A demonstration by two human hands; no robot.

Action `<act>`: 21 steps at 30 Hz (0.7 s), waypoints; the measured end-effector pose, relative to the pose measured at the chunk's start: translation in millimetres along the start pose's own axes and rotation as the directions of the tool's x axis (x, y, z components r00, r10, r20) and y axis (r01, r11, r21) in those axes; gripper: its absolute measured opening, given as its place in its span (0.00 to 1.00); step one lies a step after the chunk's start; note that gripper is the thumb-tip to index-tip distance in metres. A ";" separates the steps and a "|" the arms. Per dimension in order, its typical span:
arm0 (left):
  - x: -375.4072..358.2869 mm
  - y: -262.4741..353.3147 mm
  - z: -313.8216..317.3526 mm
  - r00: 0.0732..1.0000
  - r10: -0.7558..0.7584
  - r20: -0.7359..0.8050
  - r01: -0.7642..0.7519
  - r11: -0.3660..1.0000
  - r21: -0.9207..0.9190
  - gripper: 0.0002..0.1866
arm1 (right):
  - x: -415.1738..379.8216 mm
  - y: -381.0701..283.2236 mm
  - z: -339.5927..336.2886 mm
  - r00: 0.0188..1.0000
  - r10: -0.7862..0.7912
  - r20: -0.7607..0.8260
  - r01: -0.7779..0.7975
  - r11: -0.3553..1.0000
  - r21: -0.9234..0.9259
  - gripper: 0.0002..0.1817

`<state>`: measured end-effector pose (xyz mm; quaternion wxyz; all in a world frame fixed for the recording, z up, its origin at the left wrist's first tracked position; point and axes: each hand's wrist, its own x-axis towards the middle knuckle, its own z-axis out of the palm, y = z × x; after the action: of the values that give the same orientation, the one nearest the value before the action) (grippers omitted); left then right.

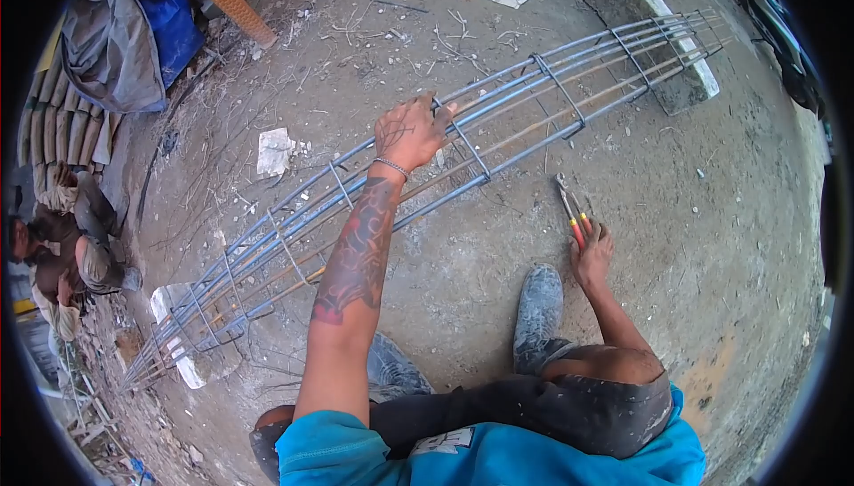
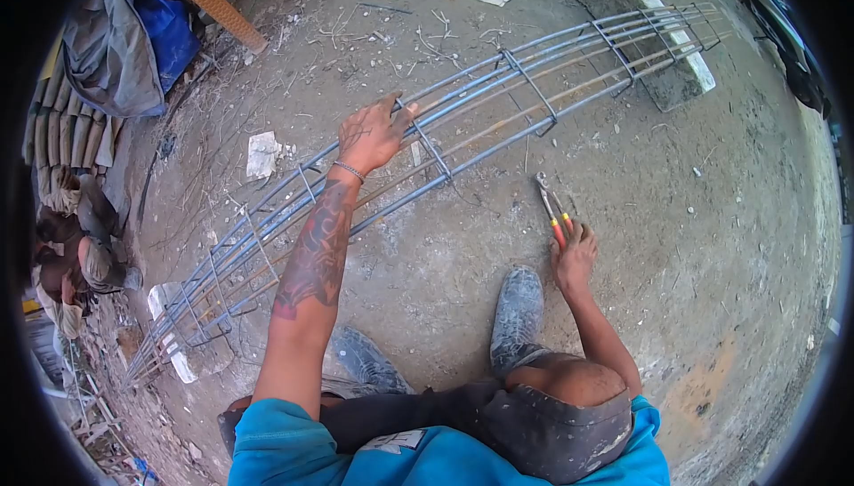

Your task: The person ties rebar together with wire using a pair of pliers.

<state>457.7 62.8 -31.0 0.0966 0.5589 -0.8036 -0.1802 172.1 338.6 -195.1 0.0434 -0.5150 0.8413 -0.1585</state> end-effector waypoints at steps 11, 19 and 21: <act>-7.0 -61.1 -99.8 0.940 0.147 0.309 -0.150 0.989 -0.017 0.35 | 50.6 -92.3 15.3 0.782 -0.506 0.364 0.382 0.851 0.361 0.21; -78.8 -114.6 -65.8 0.950 0.179 0.256 -0.138 0.976 -0.167 0.36 | 1.7 -165.8 -105.7 0.700 -0.526 0.483 0.055 0.714 0.698 0.12; -83.1 -112.7 -64.7 0.975 0.166 0.145 -0.145 0.979 -0.144 0.35 | -7.4 -191.9 -125.4 0.662 -0.501 0.557 -0.162 0.630 0.759 0.18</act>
<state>607.7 93.6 -12.7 0.0841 0.4707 -0.8363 -0.2682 309.6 292.5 -17.4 0.5679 -0.5504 0.5447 -0.2790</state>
